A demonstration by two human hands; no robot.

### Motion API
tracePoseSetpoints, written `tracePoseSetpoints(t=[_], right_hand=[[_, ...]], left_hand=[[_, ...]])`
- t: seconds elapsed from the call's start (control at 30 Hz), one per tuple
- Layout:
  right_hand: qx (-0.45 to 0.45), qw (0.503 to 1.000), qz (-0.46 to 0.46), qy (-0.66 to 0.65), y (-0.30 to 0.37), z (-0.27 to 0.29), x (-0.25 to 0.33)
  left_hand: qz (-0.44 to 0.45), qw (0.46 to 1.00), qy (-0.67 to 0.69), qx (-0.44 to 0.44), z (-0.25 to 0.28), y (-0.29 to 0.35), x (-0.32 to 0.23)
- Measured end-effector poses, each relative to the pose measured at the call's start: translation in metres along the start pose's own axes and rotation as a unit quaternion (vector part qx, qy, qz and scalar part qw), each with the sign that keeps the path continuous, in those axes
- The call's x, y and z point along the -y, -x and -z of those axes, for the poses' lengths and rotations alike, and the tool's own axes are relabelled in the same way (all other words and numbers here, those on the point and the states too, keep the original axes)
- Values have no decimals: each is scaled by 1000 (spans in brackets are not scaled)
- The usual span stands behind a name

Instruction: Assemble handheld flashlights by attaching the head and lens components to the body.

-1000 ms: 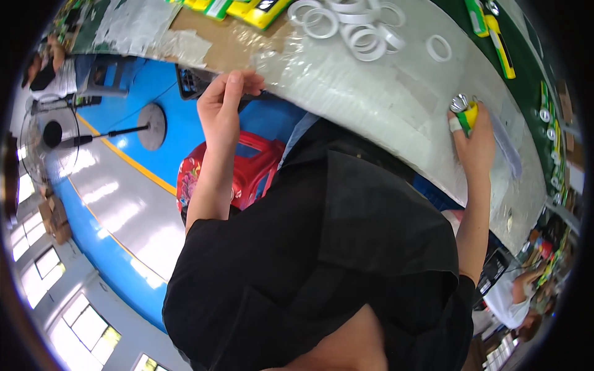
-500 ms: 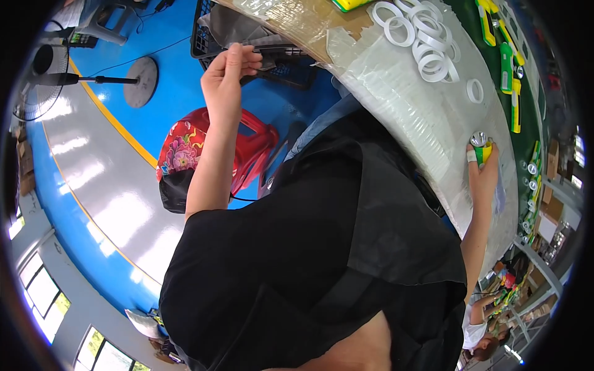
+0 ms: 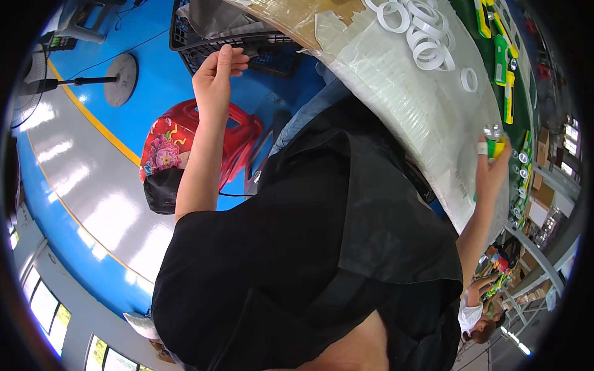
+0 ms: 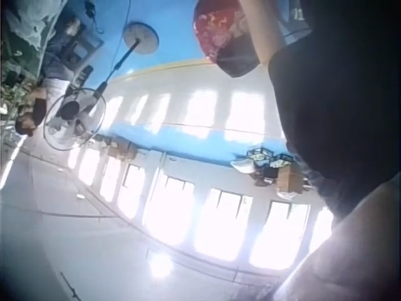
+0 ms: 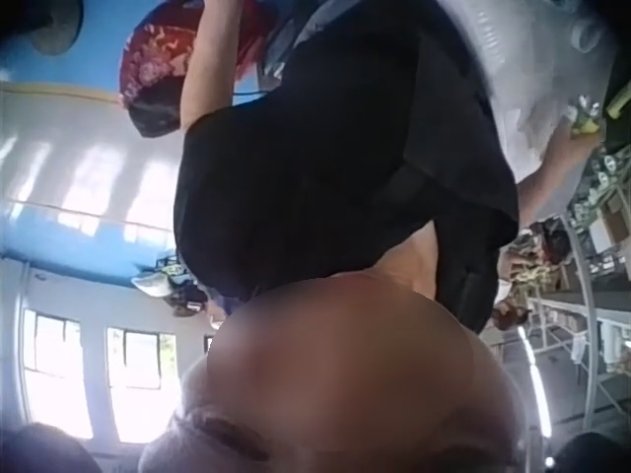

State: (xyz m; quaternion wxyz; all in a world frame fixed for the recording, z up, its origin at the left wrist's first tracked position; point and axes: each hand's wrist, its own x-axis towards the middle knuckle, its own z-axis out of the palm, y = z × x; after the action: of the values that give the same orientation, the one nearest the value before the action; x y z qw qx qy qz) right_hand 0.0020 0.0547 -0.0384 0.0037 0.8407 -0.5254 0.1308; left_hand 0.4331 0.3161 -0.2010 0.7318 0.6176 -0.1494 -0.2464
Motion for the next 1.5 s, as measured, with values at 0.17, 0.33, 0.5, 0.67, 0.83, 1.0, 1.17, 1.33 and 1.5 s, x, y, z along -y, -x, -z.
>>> tracePoseSetpoints(t=[0.17,0.33,0.5,0.67,0.83,1.0,1.17,1.33,1.5], right_hand=[[-139,989,-41,8,9,11,23],[20,997,-38,60,36,-23,10],[57,995,-80,20,43,-14,11],[34,995,-92,-24,43,-7,27],[-17,994,-57,-92,53,4,30],[7,988,-31,-151,57,24,72],[39,981,-48,-182,58,25,74],[-3,991,14,-131,63,26,58],[63,965,-108,-231,55,37,54]], left_hand=[[3,999,-13,33,-13,7,3],[-40,996,-37,69,-23,15,1],[-113,958,-118,234,-32,26,2],[-157,908,-155,357,-61,42,-5],[-160,924,-1,348,-118,47,-39],[-192,861,-37,470,-215,58,-68],[-185,810,-20,557,-279,84,-65],[-15,826,28,563,-302,114,-58],[24,841,-14,540,-316,105,-70]])
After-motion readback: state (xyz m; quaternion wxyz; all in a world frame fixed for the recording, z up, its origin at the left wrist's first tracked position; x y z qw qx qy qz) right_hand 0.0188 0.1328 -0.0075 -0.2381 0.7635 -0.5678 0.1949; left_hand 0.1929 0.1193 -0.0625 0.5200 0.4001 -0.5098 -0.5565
